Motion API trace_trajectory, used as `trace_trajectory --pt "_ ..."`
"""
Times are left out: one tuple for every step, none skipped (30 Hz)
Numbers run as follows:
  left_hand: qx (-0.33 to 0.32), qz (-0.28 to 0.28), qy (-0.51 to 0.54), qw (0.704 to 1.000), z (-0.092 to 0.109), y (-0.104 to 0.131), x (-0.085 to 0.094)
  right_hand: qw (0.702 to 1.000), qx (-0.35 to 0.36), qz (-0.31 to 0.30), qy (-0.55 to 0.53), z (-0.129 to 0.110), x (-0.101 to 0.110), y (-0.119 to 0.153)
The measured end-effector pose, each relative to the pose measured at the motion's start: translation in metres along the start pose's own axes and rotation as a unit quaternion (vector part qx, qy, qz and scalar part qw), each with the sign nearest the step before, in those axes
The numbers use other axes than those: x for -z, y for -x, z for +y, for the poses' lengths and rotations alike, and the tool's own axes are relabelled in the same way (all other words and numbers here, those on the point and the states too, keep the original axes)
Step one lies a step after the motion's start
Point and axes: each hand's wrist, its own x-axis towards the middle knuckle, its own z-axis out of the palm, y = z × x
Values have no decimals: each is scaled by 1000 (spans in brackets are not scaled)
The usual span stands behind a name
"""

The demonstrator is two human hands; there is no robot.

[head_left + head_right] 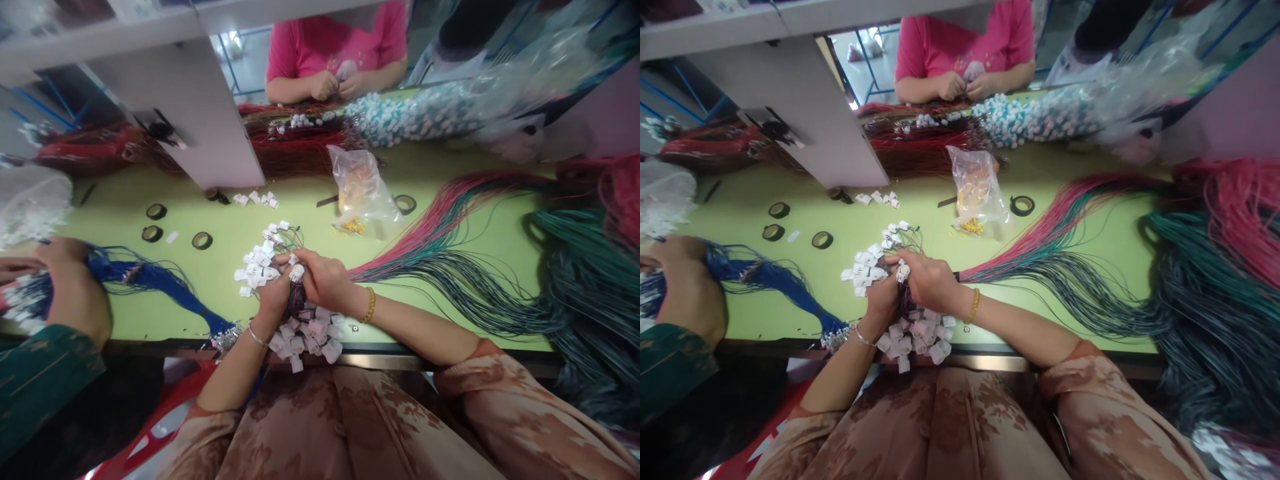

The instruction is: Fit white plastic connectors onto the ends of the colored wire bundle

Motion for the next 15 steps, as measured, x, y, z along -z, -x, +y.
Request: trace_trajectory --pt "-1 -4 -7 1000 0 0 0 1000 4 -4 0 0 -2 1" --pt "-6 -12 -11 1000 1 0 0 1000 3 -10 -5 2 -3 1" --pt "-15 -21 -12 1000 3 0 0 1000 -8 -21 -16 6 -1 1" --pt "-26 -27 -11 999 6 -1 -1 999 -30 -34 -30 12 1 0" --pt "-37 -31 -7 999 9 -2 -1 996 -59 -46 -43 21 6 -1" --pt "-45 -36 -2 998 12 -2 -2 993 -91 -58 -48 32 11 -2" --pt "-47 -42 6 998 15 -2 -2 989 -124 -67 -42 45 17 -3" --pt "-43 -51 15 998 18 -1 -3 986 -153 -70 -13 59 22 -3" --pt "-31 -58 25 997 20 -1 -3 979 -183 -79 31 73 27 -4" --pt "-14 -69 35 997 21 0 -4 969 -216 -97 77 85 31 -4" --pt "4 -77 44 996 22 1 -4 956 -243 -115 115 97 33 -4" --pt "20 -84 51 995 22 3 -5 946 -261 -129 140 106 34 -4" --pt "31 -89 56 994 22 3 -5 940 -271 -140 154 112 34 -3" --pt "39 -93 59 993 22 4 -5 938 -274 -146 156 117 33 -3" --pt "45 -96 64 992 21 5 -5 939 -272 -148 152 119 31 -3"
